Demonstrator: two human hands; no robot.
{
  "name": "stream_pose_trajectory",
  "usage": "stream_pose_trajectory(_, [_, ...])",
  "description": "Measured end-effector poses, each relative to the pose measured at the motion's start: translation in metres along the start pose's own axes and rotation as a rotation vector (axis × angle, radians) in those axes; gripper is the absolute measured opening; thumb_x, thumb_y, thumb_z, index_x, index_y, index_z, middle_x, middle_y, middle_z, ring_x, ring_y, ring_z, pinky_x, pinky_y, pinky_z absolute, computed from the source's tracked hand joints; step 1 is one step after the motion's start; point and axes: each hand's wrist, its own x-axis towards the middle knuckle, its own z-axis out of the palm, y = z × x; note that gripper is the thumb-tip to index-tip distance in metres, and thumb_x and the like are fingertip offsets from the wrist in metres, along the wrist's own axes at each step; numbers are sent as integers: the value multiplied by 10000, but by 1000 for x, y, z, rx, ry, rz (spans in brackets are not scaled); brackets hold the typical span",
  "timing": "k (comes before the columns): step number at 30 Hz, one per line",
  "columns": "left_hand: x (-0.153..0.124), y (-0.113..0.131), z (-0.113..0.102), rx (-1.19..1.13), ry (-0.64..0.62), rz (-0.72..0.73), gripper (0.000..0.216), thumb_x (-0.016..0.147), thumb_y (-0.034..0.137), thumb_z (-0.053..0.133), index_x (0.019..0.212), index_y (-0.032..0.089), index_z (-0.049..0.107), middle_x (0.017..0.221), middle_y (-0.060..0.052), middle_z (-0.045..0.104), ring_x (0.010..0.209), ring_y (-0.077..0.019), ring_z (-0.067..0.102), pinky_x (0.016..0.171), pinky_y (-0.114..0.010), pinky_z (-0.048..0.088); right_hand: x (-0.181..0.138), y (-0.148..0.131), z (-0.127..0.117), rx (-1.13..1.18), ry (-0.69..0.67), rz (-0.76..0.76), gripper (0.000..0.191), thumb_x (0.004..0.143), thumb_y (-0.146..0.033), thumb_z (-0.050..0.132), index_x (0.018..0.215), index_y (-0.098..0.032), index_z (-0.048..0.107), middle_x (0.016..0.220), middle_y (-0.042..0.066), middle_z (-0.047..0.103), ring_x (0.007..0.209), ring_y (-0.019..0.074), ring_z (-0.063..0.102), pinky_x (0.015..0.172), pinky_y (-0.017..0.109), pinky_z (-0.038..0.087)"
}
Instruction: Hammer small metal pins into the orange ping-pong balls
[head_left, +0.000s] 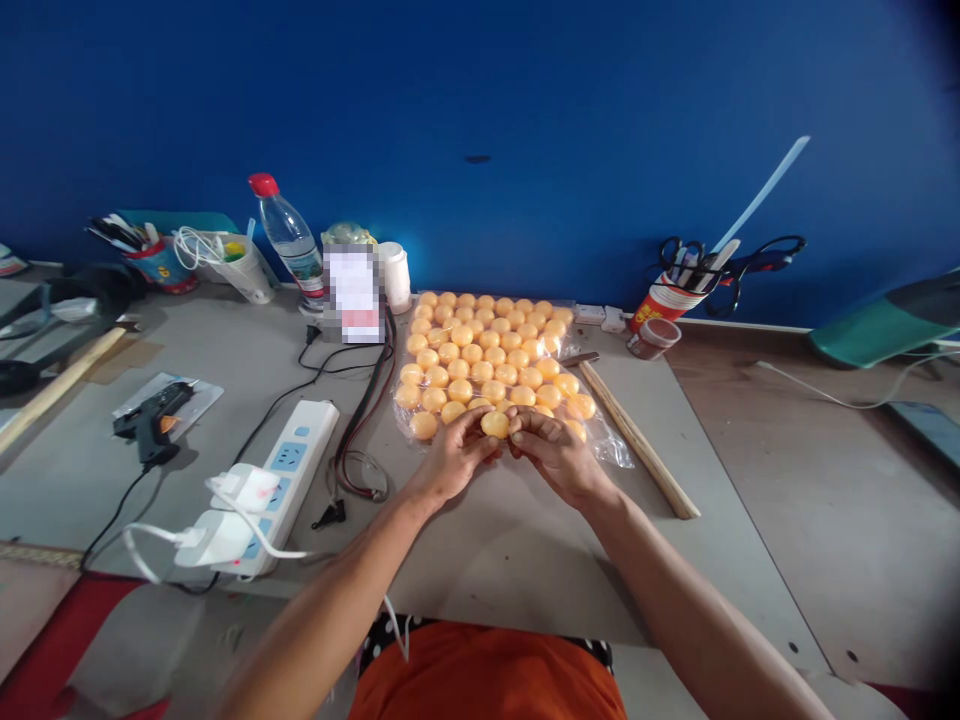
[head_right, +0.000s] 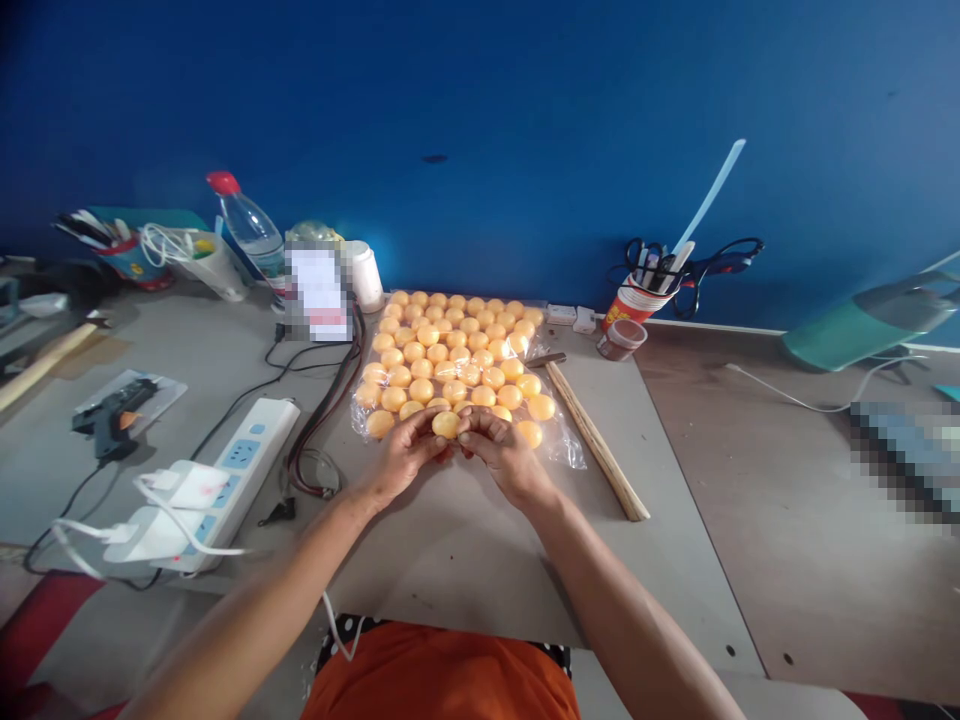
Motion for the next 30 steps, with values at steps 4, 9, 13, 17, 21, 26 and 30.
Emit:
stream_pose_trajectory(4, [-1,2,1,11,-5,-8,624,672,506,820,1138,146,612,888,-61,688,707,-167,630,659,-295,502,-1,-1,1,16,19,0,183,700,-310,768,674,-190,632,777,1,560,662,120,472,636,289,372])
stream_pose_trajectory(9, [0,0,1,-5,0,-10,642,652,502,836,1135,141,616,907,-57,686,704,-160,629,654,-287,504,-1,1,0,3,19,-3,171,707,-291,760,664,-193,627,778,3,559,673,125,474,642,291,372])
stream_pose_trajectory(13, [-1,1,1,22,-10,-10,639,684,511,811,1164,139,612,881,-54,685,697,-165,631,645,-284,498,-1,0,-1,20,11,7,172,707,-313,772,689,-197,646,766,3,565,674,131,469,647,294,379])
stream_pose_trajectory(17, [-3,6,1,58,-47,-1,634,719,518,784,1195,134,614,860,-58,690,696,-167,626,650,-285,489,-1,-2,0,54,2,32,209,694,-354,791,700,-199,651,709,-5,552,661,133,460,648,295,372])
stream_pose_trajectory(21, [-4,8,0,72,-55,-9,652,730,535,770,1219,136,609,890,-73,698,703,-168,625,668,-292,487,-1,-2,0,37,2,26,229,696,-364,787,666,-203,627,680,-7,541,666,142,464,652,302,369])
stream_pose_trajectory(26, [-3,5,0,85,-62,4,631,733,543,763,1197,142,617,857,-61,683,703,-170,621,656,-288,485,-1,0,-2,20,-1,20,204,711,-348,779,694,-200,641,722,-3,551,680,140,478,666,304,380])
stream_pose_trajectory(30, [-2,3,0,85,-41,14,596,737,531,763,1169,144,621,856,-59,677,719,-180,628,649,-289,494,-1,2,-3,17,-8,19,184,725,-344,782,718,-201,666,753,2,563,680,136,484,665,299,389])
